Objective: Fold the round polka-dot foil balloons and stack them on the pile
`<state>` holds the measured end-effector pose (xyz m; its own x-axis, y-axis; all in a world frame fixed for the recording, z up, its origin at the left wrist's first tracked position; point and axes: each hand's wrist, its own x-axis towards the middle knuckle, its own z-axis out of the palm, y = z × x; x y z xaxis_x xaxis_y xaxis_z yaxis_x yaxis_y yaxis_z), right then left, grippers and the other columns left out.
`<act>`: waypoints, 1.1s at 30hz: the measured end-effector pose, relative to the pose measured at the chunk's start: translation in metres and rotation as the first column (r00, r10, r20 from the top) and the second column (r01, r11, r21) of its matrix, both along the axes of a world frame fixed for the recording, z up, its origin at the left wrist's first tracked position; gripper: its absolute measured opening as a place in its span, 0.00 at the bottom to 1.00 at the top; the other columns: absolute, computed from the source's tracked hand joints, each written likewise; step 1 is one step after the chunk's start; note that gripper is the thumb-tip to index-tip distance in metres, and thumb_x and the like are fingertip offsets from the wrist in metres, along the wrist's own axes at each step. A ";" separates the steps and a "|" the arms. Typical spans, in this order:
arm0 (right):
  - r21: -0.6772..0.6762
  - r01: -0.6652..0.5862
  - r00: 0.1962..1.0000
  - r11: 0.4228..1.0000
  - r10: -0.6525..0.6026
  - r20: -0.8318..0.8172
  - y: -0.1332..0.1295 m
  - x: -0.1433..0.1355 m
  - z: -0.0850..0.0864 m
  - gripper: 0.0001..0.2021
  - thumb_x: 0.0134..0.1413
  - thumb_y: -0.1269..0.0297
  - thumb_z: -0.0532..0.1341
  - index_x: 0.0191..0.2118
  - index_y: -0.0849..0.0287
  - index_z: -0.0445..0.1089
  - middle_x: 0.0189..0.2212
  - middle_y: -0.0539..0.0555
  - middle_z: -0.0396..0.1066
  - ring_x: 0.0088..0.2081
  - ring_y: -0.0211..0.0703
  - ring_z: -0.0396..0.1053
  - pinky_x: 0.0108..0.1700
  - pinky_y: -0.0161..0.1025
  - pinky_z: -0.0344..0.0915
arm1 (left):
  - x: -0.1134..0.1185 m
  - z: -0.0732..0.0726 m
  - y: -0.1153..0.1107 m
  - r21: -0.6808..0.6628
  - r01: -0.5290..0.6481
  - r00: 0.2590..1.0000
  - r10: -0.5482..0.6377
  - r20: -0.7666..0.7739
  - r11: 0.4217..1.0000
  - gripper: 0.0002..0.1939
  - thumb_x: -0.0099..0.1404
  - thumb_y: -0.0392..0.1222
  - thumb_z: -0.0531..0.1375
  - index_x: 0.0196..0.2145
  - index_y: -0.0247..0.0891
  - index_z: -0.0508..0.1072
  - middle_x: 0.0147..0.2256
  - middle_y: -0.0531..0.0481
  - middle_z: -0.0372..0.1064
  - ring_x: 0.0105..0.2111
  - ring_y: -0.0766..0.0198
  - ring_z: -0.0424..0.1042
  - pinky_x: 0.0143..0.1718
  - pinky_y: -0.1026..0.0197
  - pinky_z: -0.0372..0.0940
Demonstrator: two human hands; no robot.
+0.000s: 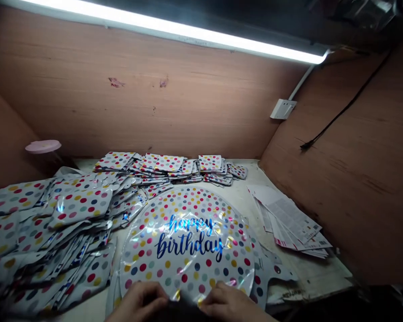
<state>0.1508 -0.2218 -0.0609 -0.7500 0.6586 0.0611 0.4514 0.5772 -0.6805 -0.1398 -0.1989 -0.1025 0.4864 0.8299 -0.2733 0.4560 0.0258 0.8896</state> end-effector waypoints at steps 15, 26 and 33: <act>-0.903 0.280 0.720 0.326 -0.694 -0.028 0.004 -0.015 -0.012 0.20 0.37 0.49 0.71 0.24 0.61 0.67 0.20 0.48 0.66 0.23 0.35 0.62 0.27 0.33 0.55 | 0.012 0.022 -0.013 0.470 -0.019 0.999 0.030 -0.016 0.882 0.12 0.65 0.44 0.57 0.45 0.40 0.71 0.38 0.45 0.72 0.39 0.58 0.71 0.41 0.56 0.67; -0.567 0.547 0.729 0.616 -0.684 -0.041 0.093 -0.001 0.010 0.12 0.51 0.55 0.62 0.29 0.59 0.67 0.25 0.48 0.69 0.26 0.36 0.65 0.30 0.34 0.60 | 0.011 -0.008 -0.040 0.941 0.225 0.971 0.023 -0.239 0.251 0.07 0.66 0.33 0.54 0.32 0.37 0.71 0.40 0.48 0.72 0.47 0.58 0.68 0.52 0.53 0.62; 0.115 0.662 0.722 0.740 -0.672 0.164 0.229 -0.028 0.015 0.05 0.56 0.70 0.57 0.31 0.58 0.68 0.33 0.53 0.73 0.36 0.41 0.68 0.38 0.34 0.60 | -0.008 0.027 0.005 0.929 0.016 0.913 0.372 -0.164 0.369 0.22 0.66 0.47 0.54 0.55 0.36 0.62 0.45 0.40 0.69 0.44 0.54 0.69 0.42 0.53 0.68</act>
